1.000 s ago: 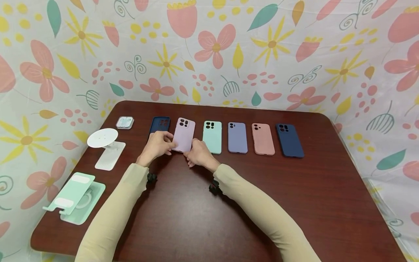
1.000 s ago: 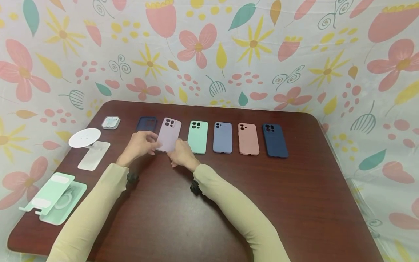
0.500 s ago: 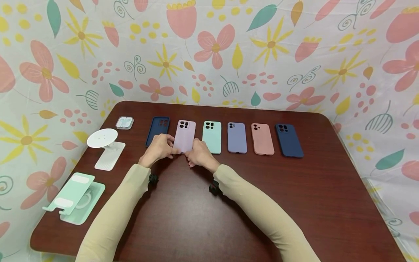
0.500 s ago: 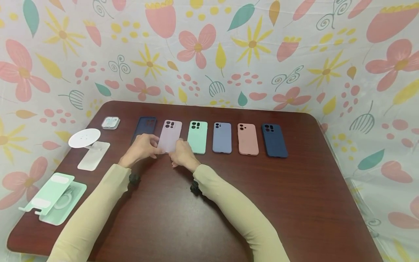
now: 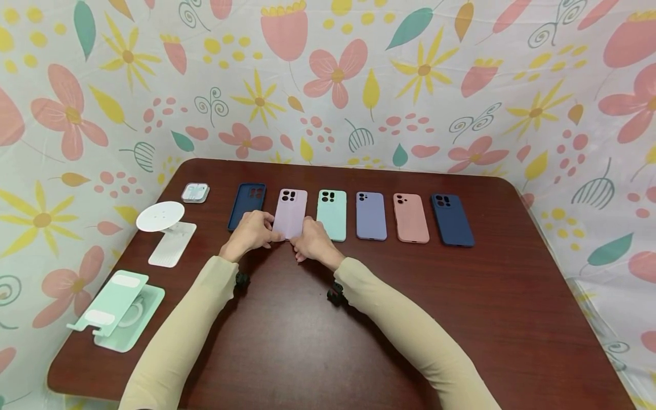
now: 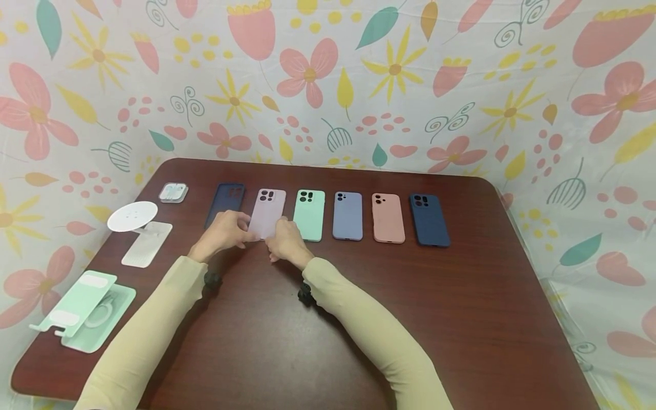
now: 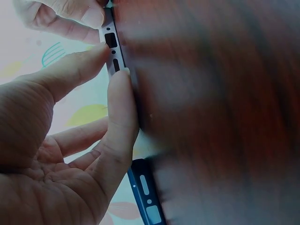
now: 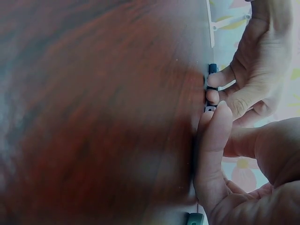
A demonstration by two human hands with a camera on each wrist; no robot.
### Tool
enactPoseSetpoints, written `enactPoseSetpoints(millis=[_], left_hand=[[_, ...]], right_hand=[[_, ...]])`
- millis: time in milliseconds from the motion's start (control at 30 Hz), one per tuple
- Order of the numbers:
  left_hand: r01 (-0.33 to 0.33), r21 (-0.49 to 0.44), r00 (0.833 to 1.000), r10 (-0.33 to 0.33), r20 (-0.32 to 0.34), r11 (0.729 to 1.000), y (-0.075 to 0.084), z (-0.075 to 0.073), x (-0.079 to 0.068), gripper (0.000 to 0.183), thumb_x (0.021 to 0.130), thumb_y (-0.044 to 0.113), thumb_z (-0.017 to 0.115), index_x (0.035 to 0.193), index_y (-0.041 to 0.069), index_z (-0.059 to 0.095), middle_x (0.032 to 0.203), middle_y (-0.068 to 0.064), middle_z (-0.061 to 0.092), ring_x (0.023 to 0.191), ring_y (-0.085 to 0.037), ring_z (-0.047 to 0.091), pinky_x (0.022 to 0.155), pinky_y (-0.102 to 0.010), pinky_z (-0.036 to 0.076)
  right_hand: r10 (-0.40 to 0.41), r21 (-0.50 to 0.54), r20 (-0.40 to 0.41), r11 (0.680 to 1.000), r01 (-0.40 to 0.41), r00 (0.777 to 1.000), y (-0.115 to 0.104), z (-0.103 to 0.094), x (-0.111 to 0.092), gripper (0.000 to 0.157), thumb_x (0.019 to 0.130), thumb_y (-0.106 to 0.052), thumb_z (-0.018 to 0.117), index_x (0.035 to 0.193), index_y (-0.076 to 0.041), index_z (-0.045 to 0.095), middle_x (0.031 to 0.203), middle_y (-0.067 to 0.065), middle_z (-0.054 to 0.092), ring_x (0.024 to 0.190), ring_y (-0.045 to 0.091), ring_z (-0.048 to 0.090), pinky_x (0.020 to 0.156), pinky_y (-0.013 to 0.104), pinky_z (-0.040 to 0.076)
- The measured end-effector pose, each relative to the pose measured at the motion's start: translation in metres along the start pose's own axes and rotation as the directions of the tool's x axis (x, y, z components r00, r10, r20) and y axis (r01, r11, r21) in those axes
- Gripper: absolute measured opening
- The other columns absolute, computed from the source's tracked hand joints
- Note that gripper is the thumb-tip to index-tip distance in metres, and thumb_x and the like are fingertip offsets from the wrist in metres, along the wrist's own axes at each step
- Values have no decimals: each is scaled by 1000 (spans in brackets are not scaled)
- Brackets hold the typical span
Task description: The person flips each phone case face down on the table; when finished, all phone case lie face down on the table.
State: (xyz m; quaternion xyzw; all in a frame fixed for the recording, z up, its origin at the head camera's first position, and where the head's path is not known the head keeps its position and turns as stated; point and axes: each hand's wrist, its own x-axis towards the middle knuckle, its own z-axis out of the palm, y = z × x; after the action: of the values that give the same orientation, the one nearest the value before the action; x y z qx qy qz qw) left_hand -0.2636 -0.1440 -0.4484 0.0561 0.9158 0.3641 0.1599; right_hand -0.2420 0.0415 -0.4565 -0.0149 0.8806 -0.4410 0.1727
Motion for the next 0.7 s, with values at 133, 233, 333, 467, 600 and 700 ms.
enactPoseSetpoints(millis=[133, 233, 333, 467, 600, 700], left_hand=[[-6, 20, 1000, 6, -4, 1000, 0, 0, -1, 68, 95, 21, 86, 152, -5, 59, 121, -21, 71, 69, -11, 79, 77, -31, 68], [-9, 26, 1000, 9, -7, 1000, 0, 0, -1, 68, 95, 21, 86, 152, -5, 59, 122, -22, 71, 69, -12, 79, 78, -31, 68], [-1, 26, 1000, 1, -8, 1000, 0, 0, -1, 69, 95, 22, 86, 152, -5, 59, 123, -22, 70, 70, -13, 80, 77, -31, 68], [15, 19, 1000, -15, -4, 1000, -2, -1, -3, 69, 96, 24, 86, 153, -3, 59, 118, -20, 72, 69, -13, 79, 74, -30, 67], [2, -4, 1000, -2, -14, 1000, -3, -6, -6, 66, 96, 21, 85, 152, -3, 60, 112, -19, 74, 66, -12, 78, 70, -29, 67], [-24, -15, 999, 23, -31, 1000, -1, -13, -9, 64, 96, 19, 84, 151, -5, 60, 111, -21, 74, 66, -14, 77, 69, -31, 68]], right_hand=[[2, -3, -5, 1000, -2, 1000, 0, 0, -1, 31, 105, -5, 68, 129, 10, 54, 66, 8, 70, 42, 10, 64, 50, 28, 62], [5, -2, -9, 1000, -5, 1000, -1, 0, -1, 29, 106, -5, 68, 127, 9, 54, 67, 8, 70, 42, 10, 64, 51, 28, 62], [11, 6, -8, 1000, -11, 1000, 0, 1, 0, 31, 105, -6, 69, 128, 9, 54, 68, 10, 71, 43, 12, 65, 52, 29, 63], [20, 11, 0, 1000, -20, 1000, 6, 3, 8, 51, 103, -8, 72, 143, 10, 46, 69, 11, 72, 45, 14, 69, 51, 30, 63], [9, 12, -8, 1000, -8, 1000, 17, 8, 20, 77, 99, -10, 75, 159, 8, 31, 71, 12, 71, 47, 18, 71, 50, 33, 63], [-8, 8, -22, 1000, 8, 1000, 21, 11, 25, 89, 98, -13, 76, 167, 5, 22, 73, 12, 73, 49, 20, 72, 51, 33, 63]])
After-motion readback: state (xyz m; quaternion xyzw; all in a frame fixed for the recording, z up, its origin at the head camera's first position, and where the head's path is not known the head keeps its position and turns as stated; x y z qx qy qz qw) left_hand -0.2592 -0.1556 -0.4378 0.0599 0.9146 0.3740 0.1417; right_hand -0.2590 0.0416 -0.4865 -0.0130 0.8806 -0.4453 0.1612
